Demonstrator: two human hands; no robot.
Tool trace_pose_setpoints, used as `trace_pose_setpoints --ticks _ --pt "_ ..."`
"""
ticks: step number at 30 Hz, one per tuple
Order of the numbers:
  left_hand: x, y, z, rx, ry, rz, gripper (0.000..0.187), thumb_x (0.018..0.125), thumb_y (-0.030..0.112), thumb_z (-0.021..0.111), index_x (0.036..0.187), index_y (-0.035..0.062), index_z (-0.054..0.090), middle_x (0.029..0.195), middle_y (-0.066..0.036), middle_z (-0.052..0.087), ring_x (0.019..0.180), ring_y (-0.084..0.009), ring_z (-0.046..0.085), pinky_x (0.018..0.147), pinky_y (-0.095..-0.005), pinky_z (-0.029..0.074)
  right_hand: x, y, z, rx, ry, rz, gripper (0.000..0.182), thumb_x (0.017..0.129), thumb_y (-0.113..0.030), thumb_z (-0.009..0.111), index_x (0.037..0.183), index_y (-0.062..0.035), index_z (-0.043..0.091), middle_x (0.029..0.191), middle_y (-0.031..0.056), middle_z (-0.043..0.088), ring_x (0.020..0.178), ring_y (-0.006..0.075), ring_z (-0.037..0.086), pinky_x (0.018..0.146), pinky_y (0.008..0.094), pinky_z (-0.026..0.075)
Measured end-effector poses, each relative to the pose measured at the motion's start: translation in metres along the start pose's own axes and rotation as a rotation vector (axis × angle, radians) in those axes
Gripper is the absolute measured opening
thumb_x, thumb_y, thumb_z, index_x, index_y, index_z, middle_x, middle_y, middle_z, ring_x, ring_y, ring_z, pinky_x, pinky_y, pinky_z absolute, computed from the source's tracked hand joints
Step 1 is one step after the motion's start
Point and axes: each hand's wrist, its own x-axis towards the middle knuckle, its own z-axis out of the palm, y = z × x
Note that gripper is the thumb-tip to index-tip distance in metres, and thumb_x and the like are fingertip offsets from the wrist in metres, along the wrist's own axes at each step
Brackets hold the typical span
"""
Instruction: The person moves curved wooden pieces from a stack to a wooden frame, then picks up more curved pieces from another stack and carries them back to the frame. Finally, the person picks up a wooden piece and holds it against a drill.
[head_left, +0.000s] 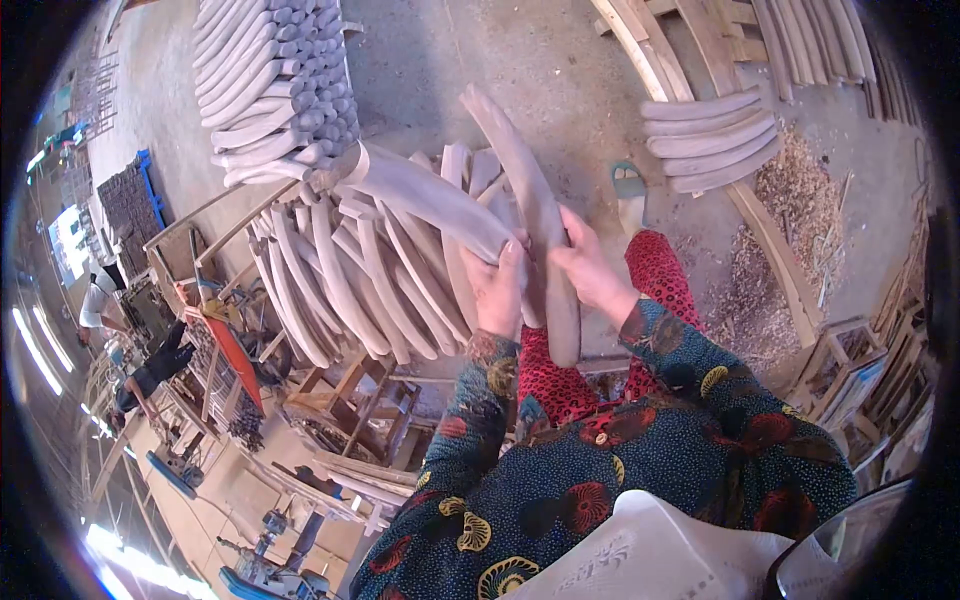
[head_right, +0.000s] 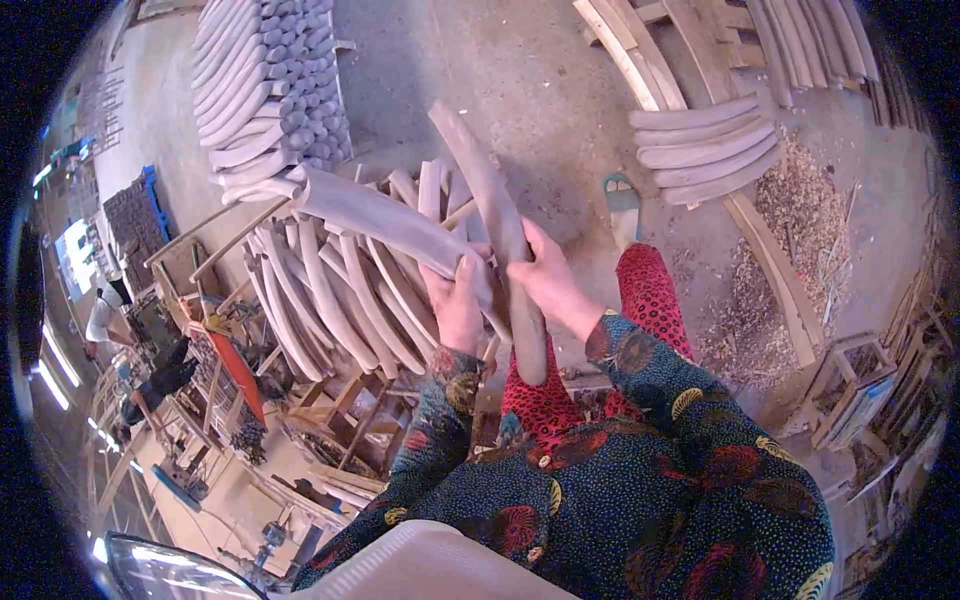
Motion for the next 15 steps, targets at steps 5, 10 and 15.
trace_pose_setpoints --ticks 5,10,15 --pt "0.018 0.026 0.039 -0.003 0.057 -0.110 0.062 0.094 0.026 0.052 0.142 0.0032 0.020 0.122 -0.020 0.050 0.106 -0.0253 0.055 0.091 -0.0367 0.045 -0.004 -0.031 -0.016 0.275 0.014 0.032 0.057 0.074 0.002 0.046 0.131 0.0017 0.035 0.119 0.0106 0.052 0.113 0.0180 0.049 0.100 0.0294 0.036" --pt "0.074 -0.016 0.071 0.116 -0.070 -0.043 0.054 0.097 0.029 0.046 0.139 0.0019 0.027 0.125 -0.016 0.048 0.113 -0.0244 0.049 0.096 -0.0340 0.039 0.009 -0.029 -0.039 0.032 0.203 -0.094 0.046 0.079 -0.002 0.049 0.123 0.0018 0.035 0.112 0.0104 0.050 0.106 0.0169 0.048 0.097 0.0296 0.036" --pt "0.084 -0.015 0.123 0.323 -0.352 -0.006 0.055 0.098 0.036 0.043 0.140 0.0023 0.031 0.134 -0.015 0.044 0.124 -0.0218 0.042 0.103 -0.0323 0.033 0.016 -0.049 -0.069 -0.183 0.311 -0.133 0.041 0.085 -0.011 0.052 0.120 0.0005 0.036 0.110 0.0115 0.047 0.104 0.0176 0.046 0.093 0.0309 0.037"
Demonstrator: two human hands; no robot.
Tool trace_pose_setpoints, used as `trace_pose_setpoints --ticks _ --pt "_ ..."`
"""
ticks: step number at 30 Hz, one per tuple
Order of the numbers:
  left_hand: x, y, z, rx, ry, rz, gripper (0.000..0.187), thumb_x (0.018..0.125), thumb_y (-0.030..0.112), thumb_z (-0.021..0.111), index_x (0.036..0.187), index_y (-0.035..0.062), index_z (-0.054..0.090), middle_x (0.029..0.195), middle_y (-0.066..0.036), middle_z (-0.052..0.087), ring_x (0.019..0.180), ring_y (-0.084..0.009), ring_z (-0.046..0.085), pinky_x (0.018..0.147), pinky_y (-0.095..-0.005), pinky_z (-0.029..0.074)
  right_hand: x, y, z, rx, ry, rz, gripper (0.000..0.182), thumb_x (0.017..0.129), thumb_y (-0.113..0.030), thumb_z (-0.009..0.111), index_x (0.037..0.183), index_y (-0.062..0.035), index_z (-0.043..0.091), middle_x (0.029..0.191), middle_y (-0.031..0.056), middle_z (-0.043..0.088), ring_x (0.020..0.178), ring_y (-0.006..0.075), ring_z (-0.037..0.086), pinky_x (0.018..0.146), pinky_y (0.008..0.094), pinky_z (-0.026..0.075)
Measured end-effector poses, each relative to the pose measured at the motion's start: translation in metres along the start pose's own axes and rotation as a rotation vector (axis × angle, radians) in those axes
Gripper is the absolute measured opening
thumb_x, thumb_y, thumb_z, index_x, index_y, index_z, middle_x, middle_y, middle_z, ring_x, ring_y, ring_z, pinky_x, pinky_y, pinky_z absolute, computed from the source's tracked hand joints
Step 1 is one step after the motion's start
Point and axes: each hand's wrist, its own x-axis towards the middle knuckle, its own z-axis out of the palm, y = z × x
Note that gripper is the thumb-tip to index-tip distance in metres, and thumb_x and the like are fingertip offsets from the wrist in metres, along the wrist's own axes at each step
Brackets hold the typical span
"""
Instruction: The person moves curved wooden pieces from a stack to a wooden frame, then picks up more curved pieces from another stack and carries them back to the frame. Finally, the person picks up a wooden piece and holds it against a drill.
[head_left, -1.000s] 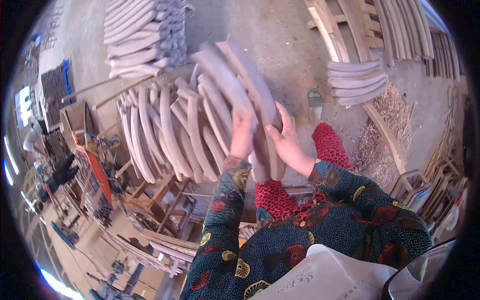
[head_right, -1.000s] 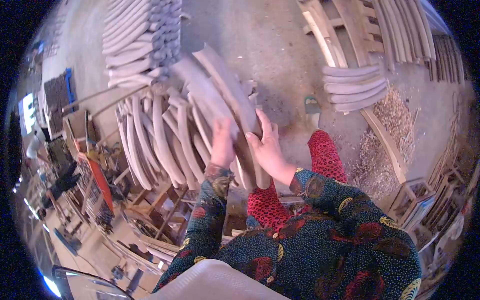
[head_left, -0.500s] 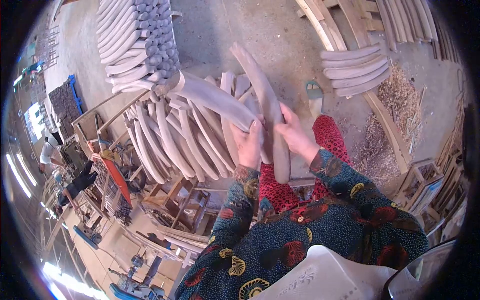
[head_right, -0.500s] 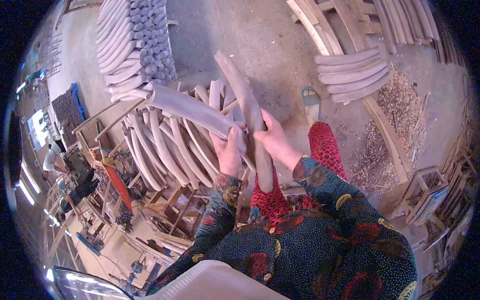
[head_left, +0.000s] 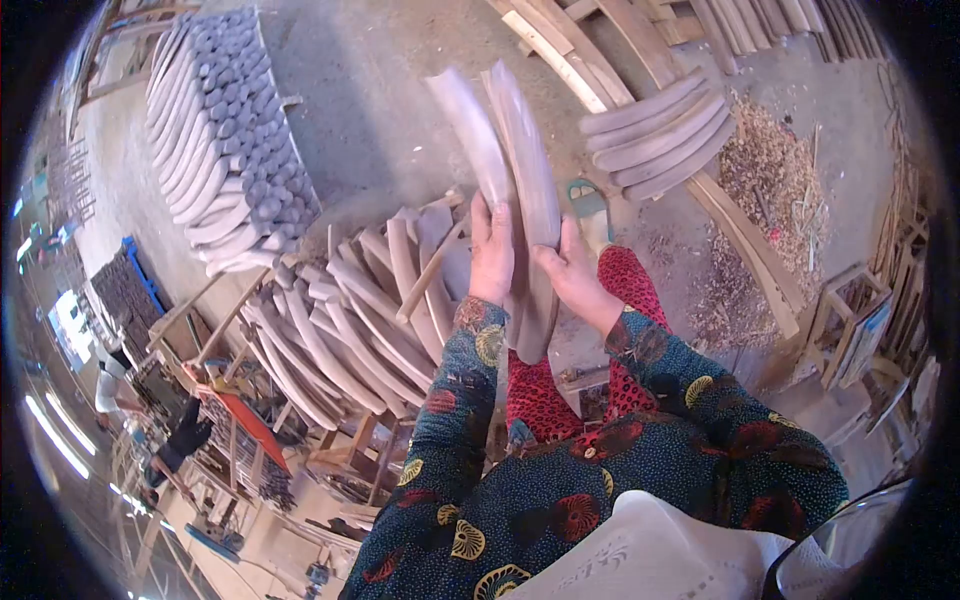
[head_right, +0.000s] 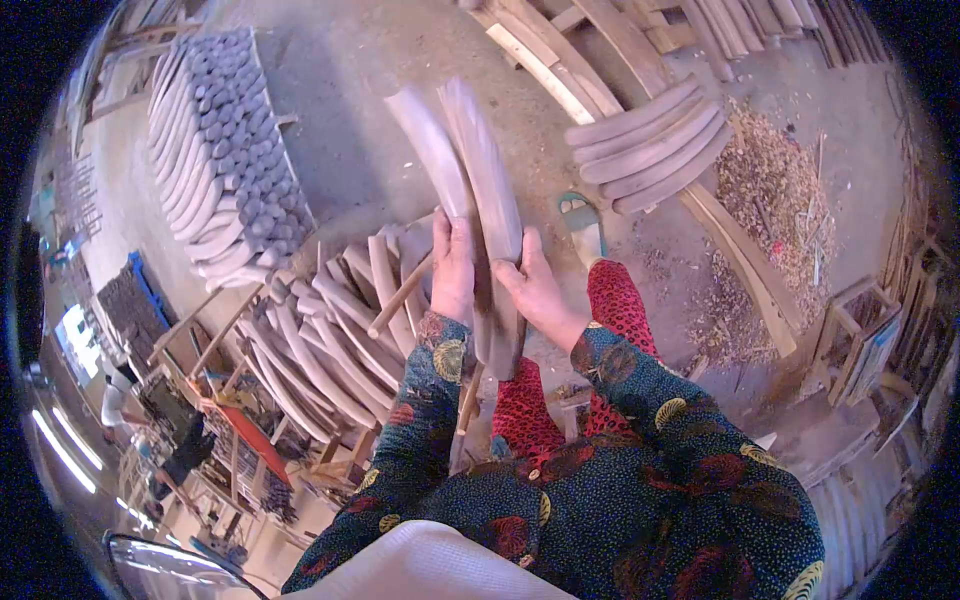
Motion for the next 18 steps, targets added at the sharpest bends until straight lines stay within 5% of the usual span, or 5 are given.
trace_pose_setpoints --ticks 7,11,16,18 --pt "0.040 -0.001 0.055 0.142 -0.061 -0.179 0.055 0.098 0.037 0.041 0.137 -0.0011 0.032 0.131 -0.020 0.046 0.119 -0.0271 0.047 0.099 -0.0332 0.037 0.024 0.001 -0.043 0.193 0.096 0.030 0.042 0.087 -0.018 0.050 0.123 0.0005 0.039 0.119 0.0142 0.048 0.114 0.0209 0.044 0.096 0.0334 0.036" --pt "0.064 -0.016 0.097 -0.020 -0.064 -0.283 0.055 0.101 0.039 0.034 0.139 0.0000 0.032 0.129 -0.018 0.049 0.116 -0.0255 0.050 0.098 -0.0336 0.039 0.045 -0.024 -0.072 -0.150 0.220 0.143 0.044 0.089 -0.030 0.050 0.118 0.0029 0.044 0.119 0.0154 0.050 0.116 0.0242 0.046 0.097 0.0353 0.036" --pt "0.120 -0.036 0.131 0.030 -0.342 -0.246 0.056 0.099 0.044 0.032 0.121 -0.0035 0.053 0.129 -0.022 0.047 0.117 -0.0303 0.048 0.097 -0.0369 0.039 0.101 0.014 -0.094 0.406 0.380 -0.080 0.054 0.084 -0.018 0.061 0.126 0.0055 0.036 0.125 0.0163 0.044 0.117 0.0223 0.043 0.101 0.0349 0.034" --pt "0.145 -0.045 0.146 0.293 -0.365 -0.172 0.053 0.099 0.041 0.035 0.127 -0.0016 0.047 0.126 -0.017 0.050 0.115 -0.0253 0.049 0.097 -0.0338 0.039 0.125 0.023 -0.115 0.597 0.342 -0.040 0.057 0.083 -0.016 0.061 0.129 0.0053 0.034 0.124 0.0152 0.046 0.117 0.0212 0.044 0.102 0.0344 0.034"
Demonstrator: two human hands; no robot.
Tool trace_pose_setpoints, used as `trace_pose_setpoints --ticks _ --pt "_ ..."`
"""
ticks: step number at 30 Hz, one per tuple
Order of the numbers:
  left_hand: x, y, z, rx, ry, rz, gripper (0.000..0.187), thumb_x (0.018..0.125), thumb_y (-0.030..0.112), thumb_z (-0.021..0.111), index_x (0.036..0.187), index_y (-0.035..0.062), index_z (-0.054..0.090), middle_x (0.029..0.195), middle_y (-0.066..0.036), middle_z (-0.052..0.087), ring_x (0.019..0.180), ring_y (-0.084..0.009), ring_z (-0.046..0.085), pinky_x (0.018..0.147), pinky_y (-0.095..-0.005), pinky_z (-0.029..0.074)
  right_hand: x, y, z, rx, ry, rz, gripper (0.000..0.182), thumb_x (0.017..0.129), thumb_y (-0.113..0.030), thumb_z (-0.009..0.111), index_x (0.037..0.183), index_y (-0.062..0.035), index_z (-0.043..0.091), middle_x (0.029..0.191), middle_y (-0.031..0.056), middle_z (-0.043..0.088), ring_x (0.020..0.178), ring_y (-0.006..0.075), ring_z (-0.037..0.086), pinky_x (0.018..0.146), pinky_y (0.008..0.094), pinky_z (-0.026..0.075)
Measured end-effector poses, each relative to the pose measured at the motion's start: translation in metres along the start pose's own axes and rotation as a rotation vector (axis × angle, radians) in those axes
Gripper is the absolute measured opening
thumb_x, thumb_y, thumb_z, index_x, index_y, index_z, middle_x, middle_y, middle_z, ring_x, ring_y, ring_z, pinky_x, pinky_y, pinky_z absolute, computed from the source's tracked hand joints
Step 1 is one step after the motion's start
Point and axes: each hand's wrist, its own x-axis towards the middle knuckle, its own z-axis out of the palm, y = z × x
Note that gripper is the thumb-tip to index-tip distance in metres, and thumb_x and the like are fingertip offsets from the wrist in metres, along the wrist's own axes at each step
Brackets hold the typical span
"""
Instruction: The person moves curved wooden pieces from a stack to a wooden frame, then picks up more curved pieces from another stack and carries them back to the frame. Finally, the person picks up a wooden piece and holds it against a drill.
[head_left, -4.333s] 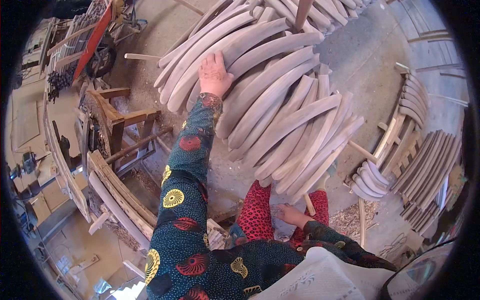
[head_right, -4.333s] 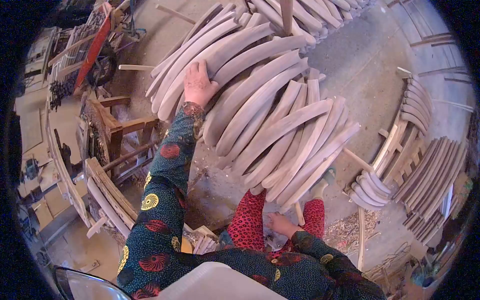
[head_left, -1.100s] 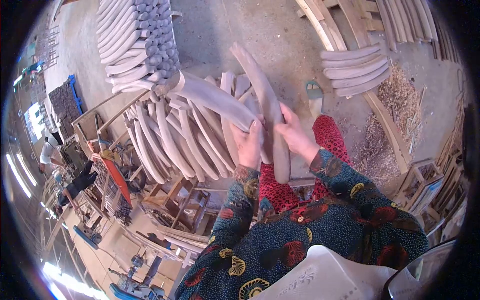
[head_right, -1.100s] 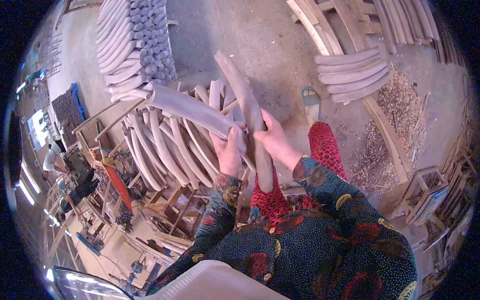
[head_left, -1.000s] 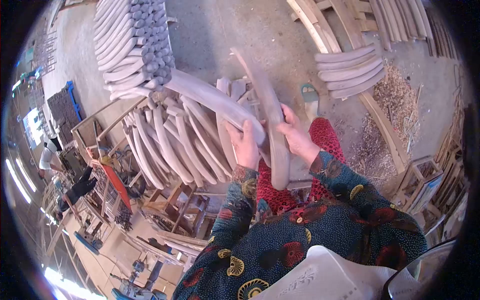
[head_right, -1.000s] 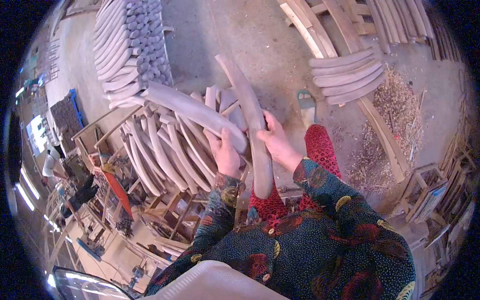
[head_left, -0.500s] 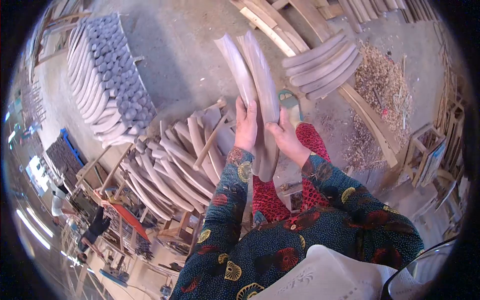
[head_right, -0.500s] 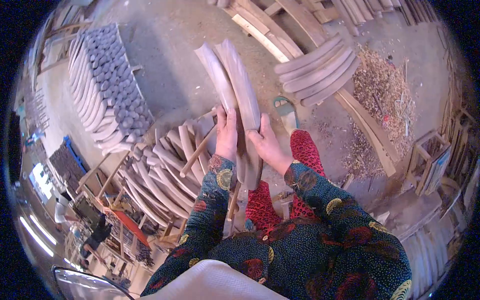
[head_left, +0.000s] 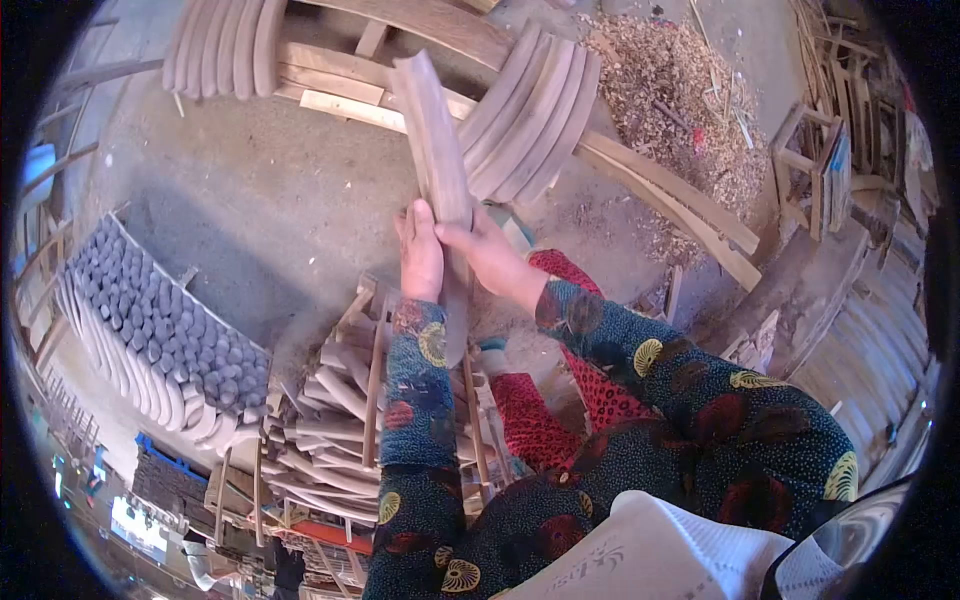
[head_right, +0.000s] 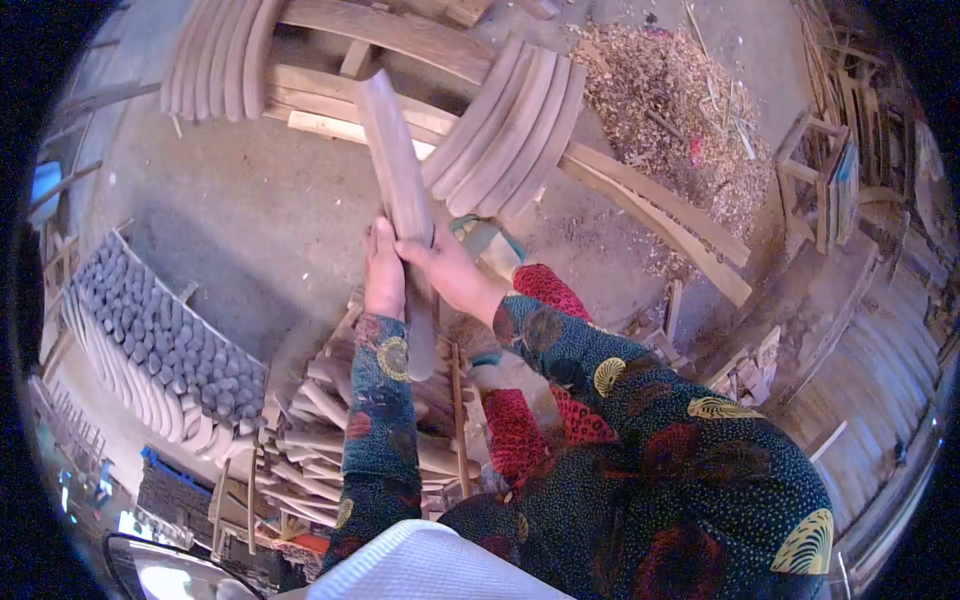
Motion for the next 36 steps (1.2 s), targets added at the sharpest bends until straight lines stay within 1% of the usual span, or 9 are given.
trace_pose_setpoints --ticks 5,6,9,10,16,22,27,30,36 --pt "0.055 -0.003 0.008 0.272 -0.160 0.105 0.049 0.096 0.036 0.049 0.126 -0.0033 0.051 0.125 -0.017 0.050 0.116 -0.0214 0.049 0.098 -0.0312 0.038 0.070 -0.004 -0.038 0.221 0.154 0.130 0.058 0.080 -0.017 0.064 0.130 -0.0028 0.037 0.117 0.0102 0.051 0.109 0.0215 0.050 0.095 0.0355 0.042" --pt "0.063 -0.005 0.002 0.225 -0.261 0.078 0.054 0.091 0.042 0.055 0.130 0.0061 0.051 0.127 -0.020 0.048 0.115 -0.0283 0.049 0.097 -0.0352 0.039 0.083 -0.004 -0.046 0.208 0.232 0.151 0.058 0.079 -0.018 0.064 0.129 -0.0073 0.038 0.116 0.0093 0.051 0.106 0.0237 0.051 0.092 0.0399 0.044" --pt "0.089 -0.050 -0.016 0.217 -0.400 -0.226 0.054 0.087 0.043 0.060 0.128 0.0083 0.053 0.123 -0.015 0.052 0.106 -0.0222 0.054 0.089 -0.0329 0.045 0.127 -0.006 -0.076 0.288 0.376 0.206 0.059 0.077 -0.020 0.064 0.128 -0.0086 0.037 0.116 0.0101 0.050 0.106 0.0260 0.050 0.092 0.0467 0.043" --pt "0.095 -0.061 -0.021 0.148 -0.410 -0.314 0.056 0.085 0.045 0.062 0.129 0.0109 0.052 0.112 -0.009 0.056 0.094 -0.0184 0.057 0.081 -0.0323 0.048 0.146 0.002 -0.091 0.257 0.413 0.162 0.055 0.077 -0.021 0.065 0.125 -0.0102 0.040 0.115 0.0092 0.051 0.106 0.0261 0.050 0.090 0.0481 0.044" --pt "0.106 -0.090 0.026 -0.333 -0.073 -0.448 0.059 0.089 0.045 0.057 0.135 0.0137 0.038 0.095 -0.005 0.055 0.074 -0.0157 0.053 0.066 -0.0299 0.050 0.211 0.033 -0.153 0.122 0.570 0.037 0.050 0.075 -0.026 0.066 0.119 -0.0142 0.045 0.116 0.0074 0.051 0.109 0.0265 0.048 0.091 0.0510 0.042" --pt "0.138 -0.099 0.076 -0.341 0.165 -0.383 0.039 0.093 0.040 0.050 0.118 0.0117 0.043 0.093 -0.006 0.054 0.067 -0.0137 0.052 0.053 -0.0259 0.045 0.234 0.049 -0.170 0.123 0.680 -0.017 0.058 0.072 -0.026 0.067 0.123 -0.0147 0.044 0.120 0.0074 0.050 0.113 0.0264 0.046 0.094 0.0514 0.039" --pt "0.158 -0.107 0.079 -0.319 0.214 -0.376 0.042 0.092 0.036 0.049 0.122 0.0068 0.042 0.101 -0.010 0.054 0.078 -0.0164 0.054 0.059 -0.0289 0.046 0.246 0.063 -0.188 -0.100 0.605 -0.103 0.065 0.075 -0.020 0.066 0.131 -0.0075 0.035 0.120 0.0125 0.053 0.109 0.0301 0.050 0.095 0.0433 0.041" --pt "0.168 -0.117 0.079 -0.232 0.215 -0.393 0.047 0.092 0.035 0.049 0.125 0.0041 0.040 0.110 -0.015 0.053 0.092 -0.0218 0.055 0.073 -0.0330 0.048 0.249 0.079 -0.187 -0.709 0.826 -0.230 0.067 0.077 -0.016 0.064 0.134 -0.0038 0.031 0.116 0.0224 0.054 0.107 0.0348 0.052 0.095 0.0405 0.041" --pt "0.192 -0.205 0.097 -0.015 0.335 -0.369 0.052 0.092 0.034 0.047 0.129 -0.0018 0.039 0.124 -0.026 0.049 0.111 -0.0374 0.051 0.091 -0.0427 0.043 0.220 0.052 -0.160 -1.236 0.680 -0.033 0.080 0.076 -0.019 0.068 0.142 -0.0068 0.025 0.122 0.0335 0.044 0.115 0.0443 0.044 0.097 0.0465 0.040"
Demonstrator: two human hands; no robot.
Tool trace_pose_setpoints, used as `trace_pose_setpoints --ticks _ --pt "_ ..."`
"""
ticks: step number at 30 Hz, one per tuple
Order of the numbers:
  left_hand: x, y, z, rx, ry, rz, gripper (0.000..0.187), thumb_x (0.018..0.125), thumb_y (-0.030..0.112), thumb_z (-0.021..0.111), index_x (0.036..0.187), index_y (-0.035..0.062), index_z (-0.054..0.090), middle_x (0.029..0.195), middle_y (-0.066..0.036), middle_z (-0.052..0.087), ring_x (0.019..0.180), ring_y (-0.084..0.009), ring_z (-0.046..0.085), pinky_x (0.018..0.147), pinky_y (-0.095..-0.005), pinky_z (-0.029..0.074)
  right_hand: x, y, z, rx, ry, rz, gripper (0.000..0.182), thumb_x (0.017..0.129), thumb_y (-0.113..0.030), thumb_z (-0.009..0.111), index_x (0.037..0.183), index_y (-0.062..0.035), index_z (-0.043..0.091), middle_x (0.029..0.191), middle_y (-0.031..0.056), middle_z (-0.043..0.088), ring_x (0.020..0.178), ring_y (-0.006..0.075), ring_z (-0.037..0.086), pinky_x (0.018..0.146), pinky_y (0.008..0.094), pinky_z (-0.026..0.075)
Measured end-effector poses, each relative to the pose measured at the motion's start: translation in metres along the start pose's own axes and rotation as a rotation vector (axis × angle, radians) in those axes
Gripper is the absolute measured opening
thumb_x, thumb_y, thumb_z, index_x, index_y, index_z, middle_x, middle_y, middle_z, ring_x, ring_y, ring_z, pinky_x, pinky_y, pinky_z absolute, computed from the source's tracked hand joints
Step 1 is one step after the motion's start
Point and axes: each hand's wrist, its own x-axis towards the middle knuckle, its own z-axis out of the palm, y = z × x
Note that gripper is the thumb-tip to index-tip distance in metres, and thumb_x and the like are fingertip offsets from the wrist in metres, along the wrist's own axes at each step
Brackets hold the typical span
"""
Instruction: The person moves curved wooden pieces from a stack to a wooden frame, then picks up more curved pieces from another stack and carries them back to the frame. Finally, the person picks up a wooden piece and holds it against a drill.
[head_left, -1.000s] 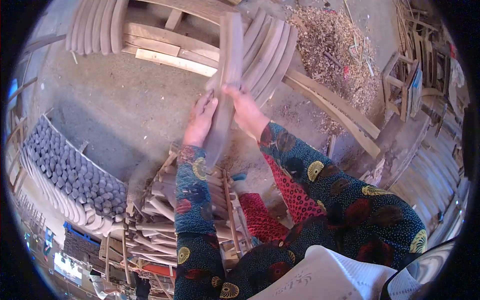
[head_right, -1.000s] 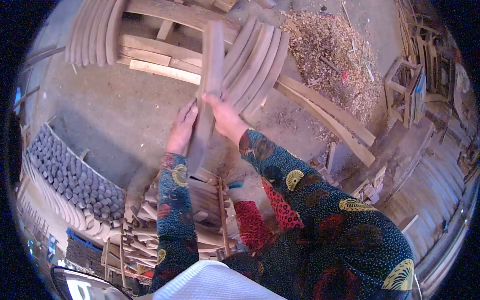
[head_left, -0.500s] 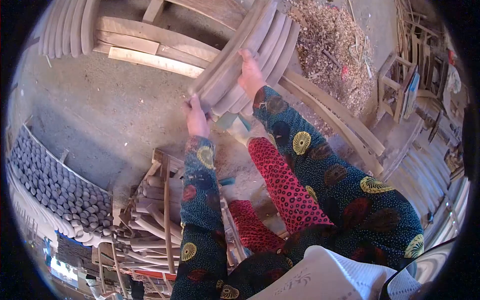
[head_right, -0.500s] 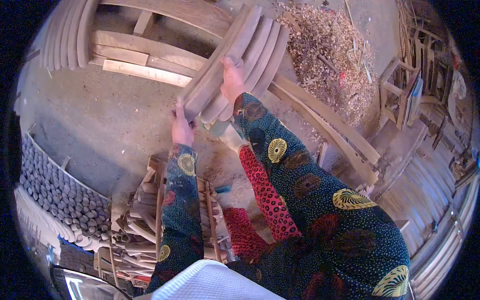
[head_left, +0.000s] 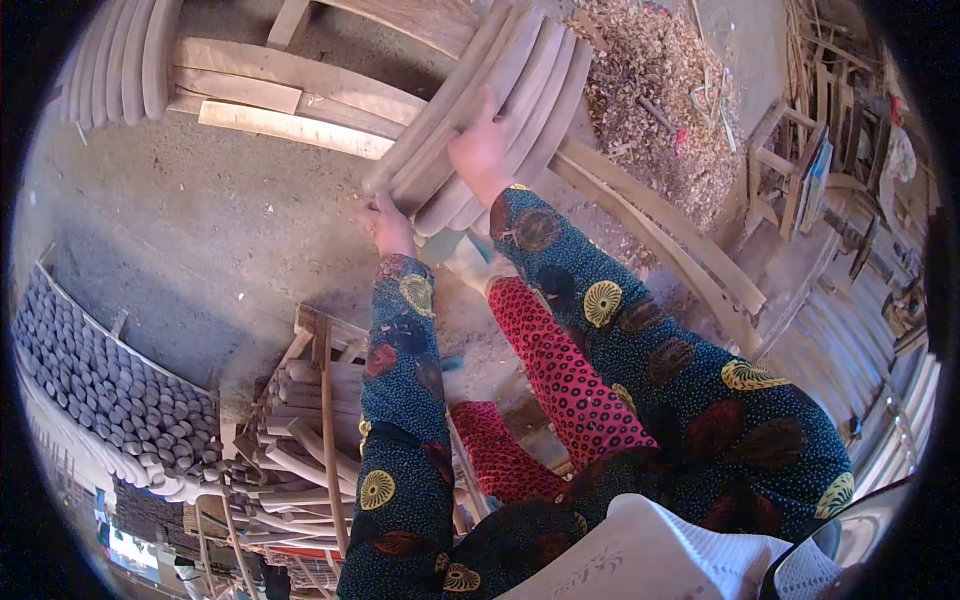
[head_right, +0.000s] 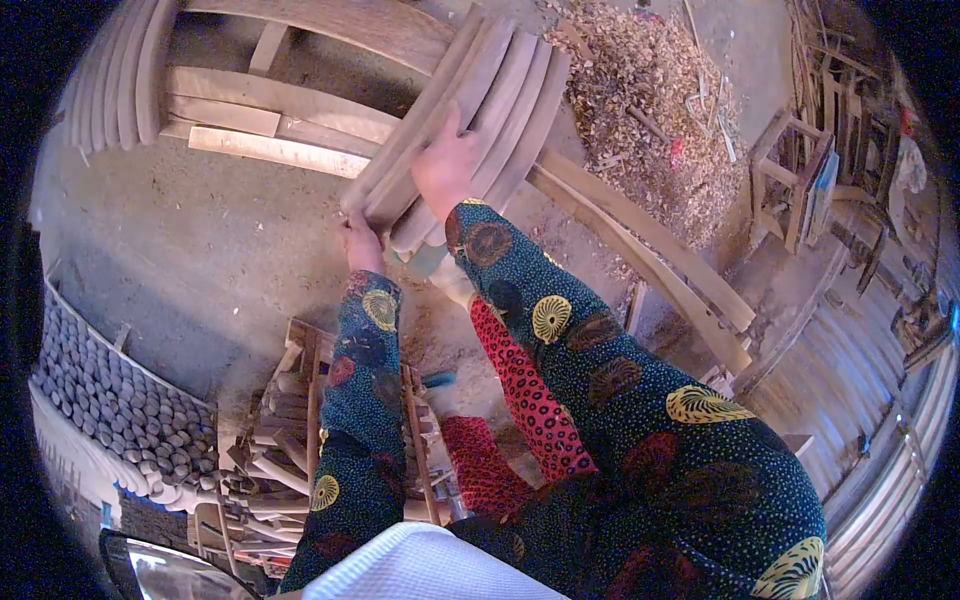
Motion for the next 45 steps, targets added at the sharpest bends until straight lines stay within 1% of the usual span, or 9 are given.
trace_pose_setpoints --ticks 5,13,23,26,28,34,40,42,45 --pt "-0.012 0.008 -0.011 0.262 -0.138 0.119 0.055 0.093 0.037 0.042 0.126 -0.0068 0.043 0.128 -0.028 0.046 0.117 -0.0407 0.047 0.097 -0.0432 0.039 -0.010 -0.019 -0.028 -0.241 -0.099 -0.027 0.080 0.075 -0.027 0.068 0.142 -0.0083 0.027 0.129 0.0268 0.037 0.125 0.0404 0.032 0.100 0.0513 0.033" --pt "-0.031 0.016 -0.027 -0.134 -0.244 0.099 0.072 0.095 0.052 0.033 0.136 -0.0078 0.036 0.131 -0.025 0.048 0.123 -0.0325 0.046 0.103 -0.0370 0.034 0.000 0.001 -0.013 -0.702 -0.058 -0.566 0.054 0.085 -0.032 0.054 0.133 -0.0091 0.045 0.143 0.0133 0.030 0.135 0.0332 0.023 0.106 0.0584 0.022" --pt "-0.125 -0.015 -0.078 0.135 0.167 0.208 0.045 0.096 0.031 0.043 0.128 -0.0006 0.045 0.132 -0.018 0.046 0.123 -0.0295 0.043 0.106 -0.0431 0.032 -0.053 0.000 -0.027 -0.686 -0.122 -0.717 0.057 0.089 -0.039 0.051 0.139 -0.0162 0.040 0.148 0.0144 0.026 0.138 0.0341 0.020 0.108 0.0594 0.017" --pt "-0.151 -0.077 -0.080 -0.253 0.102 0.305 0.028 0.095 0.020 0.046 0.116 0.0025 0.052 0.111 -0.013 0.056 0.104 -0.0261 0.054 0.095 -0.0398 0.043 -0.103 0.005 -0.035 -0.726 -0.283 -0.860 0.050 0.088 -0.036 0.053 0.131 -0.0106 0.050 0.139 0.0249 0.039 0.129 0.0391 0.035 0.107 0.0498 0.028" --pt "-0.209 -0.044 -0.102 0.063 0.261 0.272 0.022 0.093 0.016 0.045 0.109 0.0044 0.055 0.091 -0.012 0.061 0.083 -0.0271 0.061 0.077 -0.0395 0.051 -0.139 0.014 -0.037 -0.674 -0.429 -0.997 0.052 0.087 -0.033 0.057 0.130 -0.0051 0.048 0.135 0.0253 0.042 0.124 0.0398 0.041 0.103 0.0472 0.034" --pt "-0.310 -0.054 -0.200 -0.241 -0.158 0.577 0.028 0.087 0.016 0.057 0.113 0.0072 0.054 0.099 -0.016 0.062 0.093 -0.0279 0.062 0.083 -0.0412 0.048 -0.217 0.088 -0.039 -0.684 -0.953 -1.457 0.054 0.087 -0.023 0.058 0.134 -0.0049 0.041 0.130 0.0182 0.047 0.122 0.0318 0.044 0.099 0.0436 0.038" --pt "-0.437 -0.078 -0.402 -0.571 -0.496 0.734 0.036 0.085 0.014 0.063 0.120 0.0061 0.054 0.102 -0.009 0.062 0.097 -0.0186 0.059 0.087 -0.0328 0.046 -0.360 0.071 -0.059 -0.820 -1.507 -1.272 0.047 0.086 -0.029 0.058 0.125 -0.0036 0.051 0.122 0.0195 0.054 0.114 0.0351 0.050 0.096 0.0440 0.042" --pt "-0.458 -0.113 -0.468 -0.768 -0.446 0.709 0.034 0.086 0.014 0.063 0.119 0.0062 0.056 0.103 -0.009 0.062 0.101 -0.0167 0.057 0.090 -0.0317 0.045 -0.411 0.064 -0.062 -0.794 -1.644 -1.107 0.046 0.085 -0.031 0.057 0.122 -0.0032 0.054 0.119 0.0199 0.056 0.111 0.0362 0.053 0.094 0.0441 0.043" --pt "-0.440 -0.207 -0.530 -0.549 0.348 0.514 0.025 0.088 0.012 0.058 0.111 0.0029 0.059 0.107 -0.009 0.062 0.102 -0.0195 0.058 0.090 -0.0337 0.045 -0.461 0.083 -0.049 -1.203 -1.583 -1.386 0.044 0.084 -0.034 0.058 0.116 -0.0025 0.059 0.113 0.0208 0.060 0.105 0.0383 0.056 0.091 0.0448 0.045"
